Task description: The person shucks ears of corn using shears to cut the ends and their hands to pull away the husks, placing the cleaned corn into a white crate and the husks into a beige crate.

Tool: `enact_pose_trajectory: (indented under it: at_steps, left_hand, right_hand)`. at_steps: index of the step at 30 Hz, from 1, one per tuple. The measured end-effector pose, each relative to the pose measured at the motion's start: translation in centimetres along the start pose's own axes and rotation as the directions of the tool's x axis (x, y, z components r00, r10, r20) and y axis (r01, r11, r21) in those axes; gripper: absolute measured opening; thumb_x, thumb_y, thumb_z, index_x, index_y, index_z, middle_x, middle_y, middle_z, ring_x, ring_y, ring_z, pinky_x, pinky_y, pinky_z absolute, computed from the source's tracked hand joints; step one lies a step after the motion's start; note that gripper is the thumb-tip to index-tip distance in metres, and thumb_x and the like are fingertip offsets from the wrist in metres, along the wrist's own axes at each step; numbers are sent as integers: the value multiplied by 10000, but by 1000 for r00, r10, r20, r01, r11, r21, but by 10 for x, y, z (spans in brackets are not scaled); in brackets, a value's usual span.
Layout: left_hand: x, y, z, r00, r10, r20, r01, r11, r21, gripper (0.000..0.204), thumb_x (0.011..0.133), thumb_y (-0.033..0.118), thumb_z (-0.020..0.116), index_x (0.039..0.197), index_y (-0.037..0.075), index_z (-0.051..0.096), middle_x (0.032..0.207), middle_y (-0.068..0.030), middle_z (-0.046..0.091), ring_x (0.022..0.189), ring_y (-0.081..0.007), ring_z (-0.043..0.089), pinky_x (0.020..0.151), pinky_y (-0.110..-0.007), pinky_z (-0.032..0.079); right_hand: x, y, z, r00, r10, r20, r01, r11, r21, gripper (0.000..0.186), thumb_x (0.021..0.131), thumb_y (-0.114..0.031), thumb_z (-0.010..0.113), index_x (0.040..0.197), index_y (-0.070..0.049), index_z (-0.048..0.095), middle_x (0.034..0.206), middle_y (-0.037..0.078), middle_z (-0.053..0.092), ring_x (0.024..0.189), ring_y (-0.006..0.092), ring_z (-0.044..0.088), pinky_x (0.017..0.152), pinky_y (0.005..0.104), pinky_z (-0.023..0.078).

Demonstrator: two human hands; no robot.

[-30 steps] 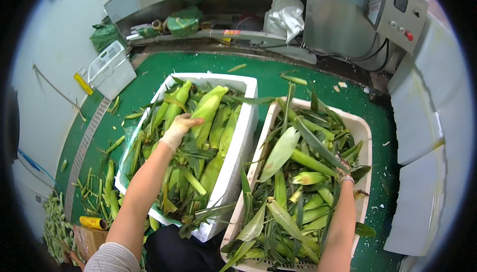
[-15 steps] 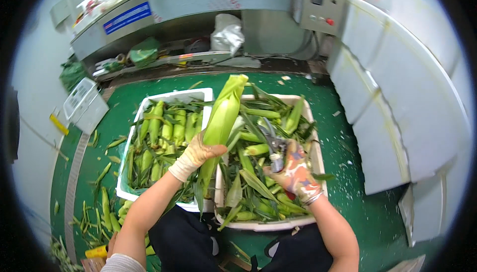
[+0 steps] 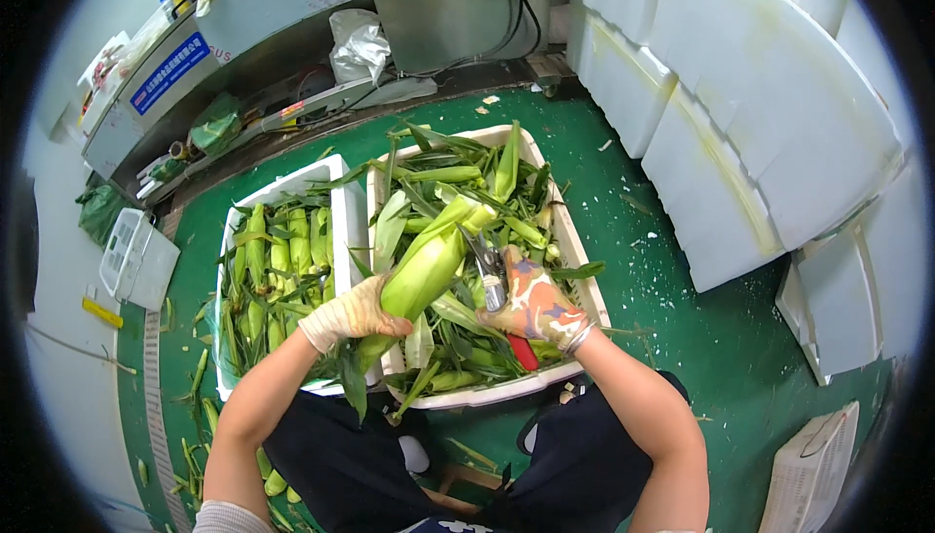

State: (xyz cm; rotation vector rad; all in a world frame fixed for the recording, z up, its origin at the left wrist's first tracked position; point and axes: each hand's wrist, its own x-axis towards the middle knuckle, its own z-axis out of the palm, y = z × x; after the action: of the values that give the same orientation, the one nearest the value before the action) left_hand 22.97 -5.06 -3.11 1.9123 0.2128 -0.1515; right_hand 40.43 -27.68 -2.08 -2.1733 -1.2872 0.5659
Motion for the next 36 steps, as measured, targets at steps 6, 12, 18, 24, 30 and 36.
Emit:
enact_pose_trajectory:
  at_steps: [6, 12, 18, 24, 30, 36]
  left_hand:
    - [14, 21, -58, 979, -201, 20, 170, 876, 452, 847, 632, 165, 816, 1306, -121, 389, 1048, -190, 650, 960, -200, 623, 842, -306, 516]
    - [31, 88, -71, 979, -161, 127, -55, 391, 919, 587, 557, 221, 731, 1102, 59, 585, 911, -169, 657, 880, -329, 642, 769, -410, 520]
    - [37, 136, -22, 790, 574, 213, -167, -132, 977, 535, 614, 157, 734, 1119, 53, 594, 1056, -141, 611, 1097, -317, 542, 958, -420, 406]
    - [2, 53, 34, 803, -78, -591, -45, 981, -191, 457, 851, 267, 664, 1211, 21, 525, 1098, -143, 598, 956, -192, 603, 767, -293, 509]
    - [8, 7, 31, 852, -202, -483, -311, 547, -777, 405, 808, 330, 699, 1095, 61, 605, 1059, -82, 612, 1004, -210, 569, 900, -380, 470]
    - [14, -23, -3, 786, -156, -598, 27, 975, -219, 610, 776, 358, 736, 1212, 4, 497, 959, -117, 686, 846, -220, 666, 789, -320, 526]
  right_hand:
    - [-2, 44, 16, 995, 93, -30, -96, 985, -145, 328, 799, -298, 582, 917, 8, 570, 753, 232, 634, 733, 384, 633, 674, 433, 511]
    - [-21, 11, -11, 975, 152, -161, -139, 986, 89, 790, 698, -466, 737, 1205, 49, 418, 938, 220, 644, 874, 355, 641, 789, 411, 511]
    - [-1, -7, 24, 987, 118, -105, -54, 874, 483, 698, 697, -229, 813, 1205, 17, 403, 1002, 161, 625, 915, 245, 634, 789, 355, 520]
    - [-2, -16, 60, 979, 152, -139, 63, 424, 903, 606, 737, -3, 766, 1205, 0, 381, 982, 104, 618, 866, 175, 624, 744, 285, 555]
    - [-24, 5, 73, 968, 152, 200, -242, 345, 907, 328, 728, -49, 760, 999, -19, 578, 832, 41, 644, 722, 130, 616, 673, 274, 522]
    - [23, 86, 79, 933, 297, -204, -318, 945, -75, 408, 712, -247, 650, 974, 46, 538, 823, 224, 643, 740, 358, 639, 693, 429, 516]
